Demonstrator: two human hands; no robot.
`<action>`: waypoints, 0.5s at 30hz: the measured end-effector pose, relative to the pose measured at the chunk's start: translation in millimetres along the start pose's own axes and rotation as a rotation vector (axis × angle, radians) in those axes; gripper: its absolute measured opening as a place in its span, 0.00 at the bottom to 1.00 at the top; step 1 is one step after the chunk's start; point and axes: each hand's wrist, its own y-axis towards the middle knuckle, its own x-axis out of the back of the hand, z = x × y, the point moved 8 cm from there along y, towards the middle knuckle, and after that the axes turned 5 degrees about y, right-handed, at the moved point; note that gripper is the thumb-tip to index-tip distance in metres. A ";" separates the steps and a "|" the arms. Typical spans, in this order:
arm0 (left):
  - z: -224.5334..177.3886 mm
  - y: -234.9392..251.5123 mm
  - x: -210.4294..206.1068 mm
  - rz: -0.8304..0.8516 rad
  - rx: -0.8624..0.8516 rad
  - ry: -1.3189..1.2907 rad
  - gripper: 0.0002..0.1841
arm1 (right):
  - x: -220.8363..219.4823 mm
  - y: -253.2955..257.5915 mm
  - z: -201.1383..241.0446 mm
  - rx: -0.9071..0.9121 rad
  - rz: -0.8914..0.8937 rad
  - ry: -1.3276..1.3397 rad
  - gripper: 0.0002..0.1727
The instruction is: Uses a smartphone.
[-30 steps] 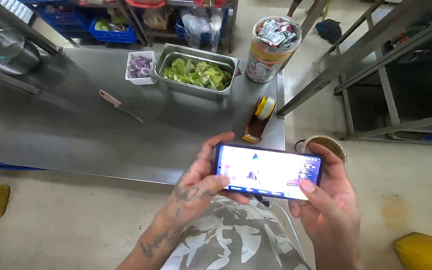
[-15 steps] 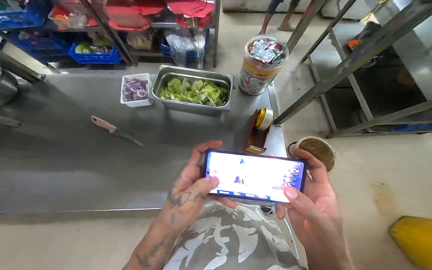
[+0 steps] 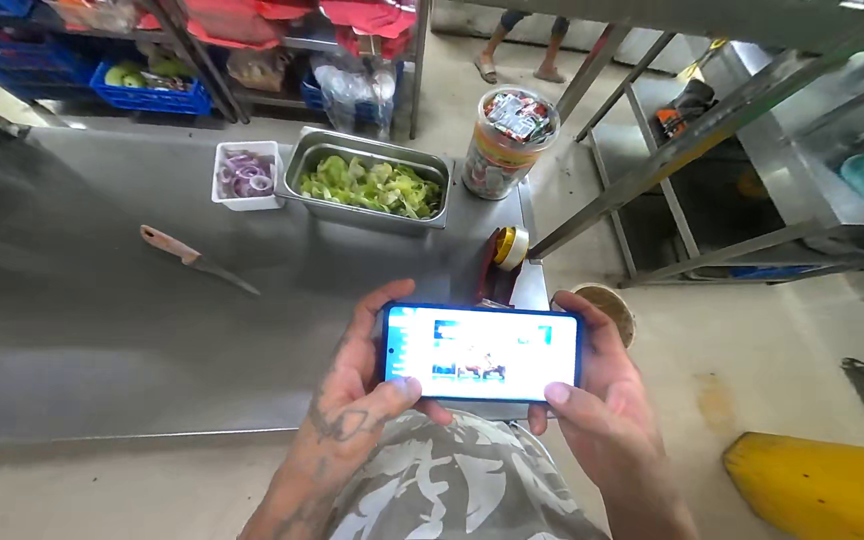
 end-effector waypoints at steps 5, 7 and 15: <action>-1.4 -3.0 -2.6 -0.006 -0.001 0.030 0.39 | 0.8 -1.6 5.0 0.023 0.063 -0.026 0.46; -3.8 -2.1 -3.6 -0.008 0.007 0.052 0.39 | 0.4 -4.1 7.2 0.031 0.070 -0.033 0.47; -19.6 -5.9 -11.3 0.033 -0.036 0.086 0.39 | -8.1 -16.3 16.3 0.099 0.076 -0.027 0.47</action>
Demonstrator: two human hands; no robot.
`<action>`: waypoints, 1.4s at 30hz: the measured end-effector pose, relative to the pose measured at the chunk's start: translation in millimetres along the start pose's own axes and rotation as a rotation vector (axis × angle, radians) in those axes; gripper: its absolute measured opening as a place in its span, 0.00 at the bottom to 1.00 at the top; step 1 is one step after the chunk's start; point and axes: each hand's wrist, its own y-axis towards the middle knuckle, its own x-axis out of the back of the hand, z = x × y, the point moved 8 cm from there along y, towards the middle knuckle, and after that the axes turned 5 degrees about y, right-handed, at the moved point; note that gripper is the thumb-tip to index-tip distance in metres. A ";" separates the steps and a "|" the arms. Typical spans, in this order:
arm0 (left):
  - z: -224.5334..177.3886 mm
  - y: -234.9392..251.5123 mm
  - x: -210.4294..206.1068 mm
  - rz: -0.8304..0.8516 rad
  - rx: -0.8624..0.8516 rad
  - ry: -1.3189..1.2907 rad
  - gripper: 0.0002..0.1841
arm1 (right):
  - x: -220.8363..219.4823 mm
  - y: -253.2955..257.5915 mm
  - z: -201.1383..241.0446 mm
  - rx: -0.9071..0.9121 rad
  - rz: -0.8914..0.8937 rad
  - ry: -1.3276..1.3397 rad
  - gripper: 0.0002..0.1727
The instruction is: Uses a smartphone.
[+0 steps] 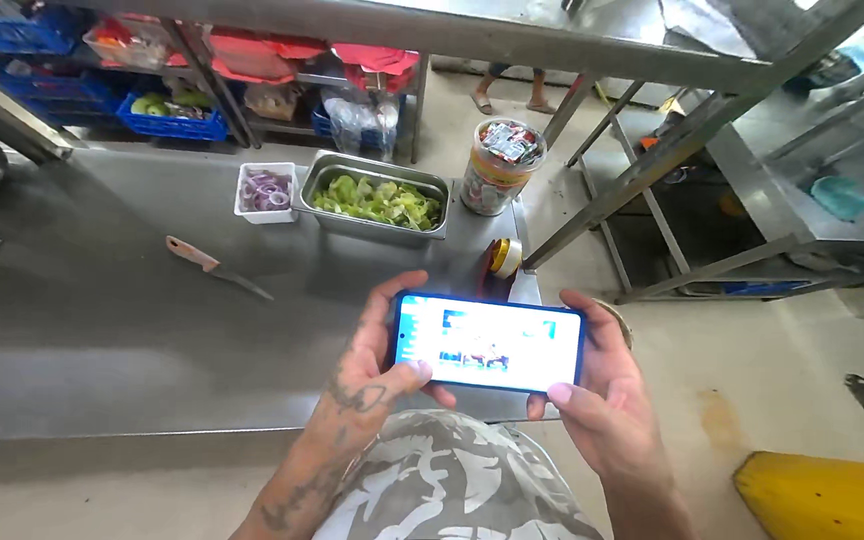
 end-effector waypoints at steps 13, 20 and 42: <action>-9.7 -16.2 -1.6 -0.107 -0.062 0.115 0.40 | -18.4 -14.6 2.7 0.059 -0.190 -0.181 0.42; -10.0 -14.7 5.4 -0.121 -0.063 0.148 0.40 | -20.5 -8.2 -4.0 0.055 -0.257 -0.144 0.33; -8.4 -14.8 39.6 -0.194 -0.020 0.096 0.38 | -38.2 19.8 -24.0 -0.071 -0.130 -0.210 0.43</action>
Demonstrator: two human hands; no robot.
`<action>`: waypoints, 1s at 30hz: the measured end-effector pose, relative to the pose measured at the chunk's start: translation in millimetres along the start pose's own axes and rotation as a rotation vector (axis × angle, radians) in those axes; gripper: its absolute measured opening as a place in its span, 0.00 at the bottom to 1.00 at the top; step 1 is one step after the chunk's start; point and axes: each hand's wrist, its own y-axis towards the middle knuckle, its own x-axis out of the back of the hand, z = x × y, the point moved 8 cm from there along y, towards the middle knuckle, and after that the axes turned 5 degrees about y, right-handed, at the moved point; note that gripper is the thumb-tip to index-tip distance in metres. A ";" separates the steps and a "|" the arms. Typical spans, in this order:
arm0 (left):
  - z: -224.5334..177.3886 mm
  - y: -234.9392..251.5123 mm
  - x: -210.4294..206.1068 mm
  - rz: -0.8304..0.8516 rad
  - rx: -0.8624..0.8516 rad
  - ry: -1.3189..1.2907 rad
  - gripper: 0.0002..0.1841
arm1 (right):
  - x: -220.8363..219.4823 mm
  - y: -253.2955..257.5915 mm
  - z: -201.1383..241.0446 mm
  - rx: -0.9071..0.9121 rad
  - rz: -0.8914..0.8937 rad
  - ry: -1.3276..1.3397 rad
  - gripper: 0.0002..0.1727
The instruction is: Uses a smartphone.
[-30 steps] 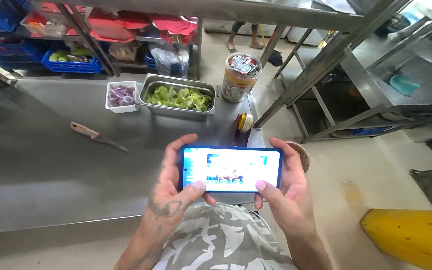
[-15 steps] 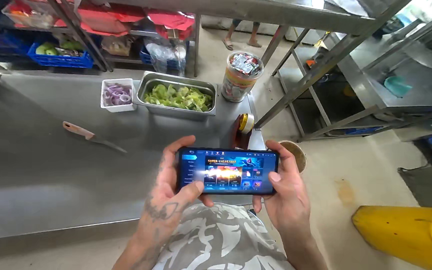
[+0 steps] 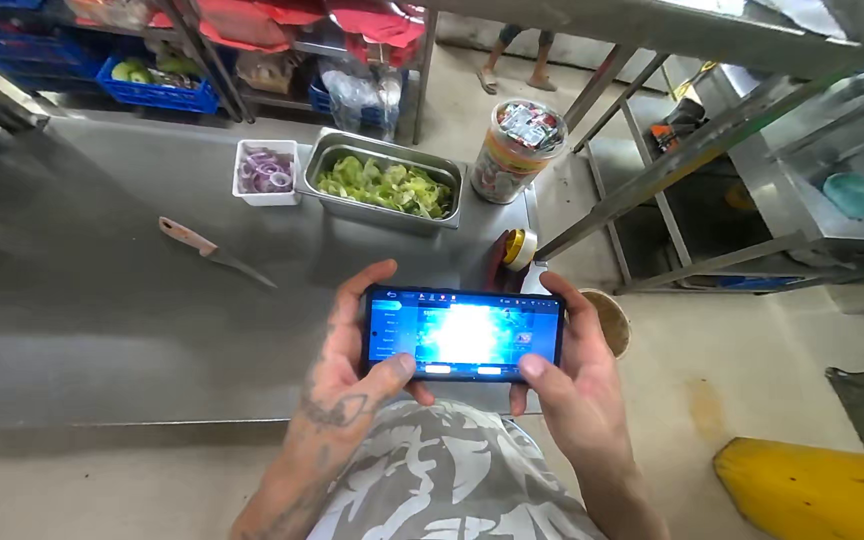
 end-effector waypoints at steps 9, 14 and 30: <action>-2.9 5.7 -1.6 -0.071 0.020 0.457 0.55 | -1.9 -5.3 8.5 0.080 0.090 0.001 0.50; -2.2 4.3 -4.3 -0.071 0.010 0.510 0.55 | 2.5 -7.3 3.9 0.077 0.088 0.049 0.48; -1.8 1.1 -15.5 0.145 0.035 0.003 0.43 | 15.8 -9.6 -4.7 0.054 0.074 0.220 0.47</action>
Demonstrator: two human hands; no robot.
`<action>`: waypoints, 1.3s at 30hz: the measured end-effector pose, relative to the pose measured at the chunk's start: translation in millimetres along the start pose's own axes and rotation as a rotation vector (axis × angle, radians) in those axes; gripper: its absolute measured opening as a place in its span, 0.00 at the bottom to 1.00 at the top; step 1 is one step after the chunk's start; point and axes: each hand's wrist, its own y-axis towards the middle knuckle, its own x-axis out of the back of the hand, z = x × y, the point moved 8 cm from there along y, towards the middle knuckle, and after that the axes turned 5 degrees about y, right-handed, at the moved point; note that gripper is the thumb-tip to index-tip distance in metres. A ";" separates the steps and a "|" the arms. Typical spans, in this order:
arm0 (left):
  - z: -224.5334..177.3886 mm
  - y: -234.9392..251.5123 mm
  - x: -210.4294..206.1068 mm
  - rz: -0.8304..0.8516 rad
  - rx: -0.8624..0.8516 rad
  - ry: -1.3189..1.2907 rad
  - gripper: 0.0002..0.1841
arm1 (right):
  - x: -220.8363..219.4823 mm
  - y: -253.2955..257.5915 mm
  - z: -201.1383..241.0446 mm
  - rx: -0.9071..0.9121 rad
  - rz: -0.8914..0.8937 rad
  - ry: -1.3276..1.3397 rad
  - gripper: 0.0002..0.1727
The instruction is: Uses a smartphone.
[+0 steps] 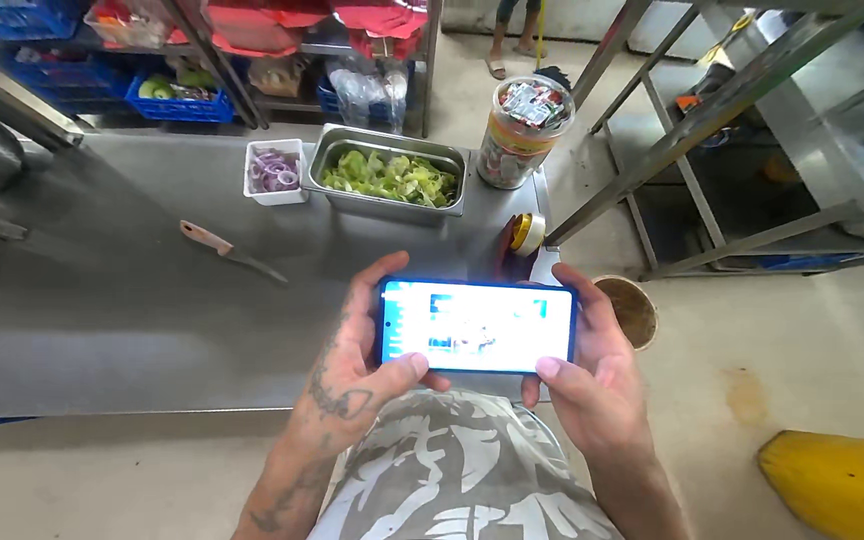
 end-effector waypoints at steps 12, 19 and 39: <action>12.0 2.4 -2.7 -0.108 0.056 -0.074 0.20 | 1.9 -6.3 9.3 0.188 0.048 -0.021 0.40; 16.3 5.3 -5.4 -0.092 0.071 -0.139 0.21 | 11.5 -4.1 1.5 0.087 -0.027 0.004 0.39; 22.6 7.0 -4.5 -0.189 0.094 -0.113 0.18 | 8.8 -5.3 7.8 0.140 0.060 -0.039 0.39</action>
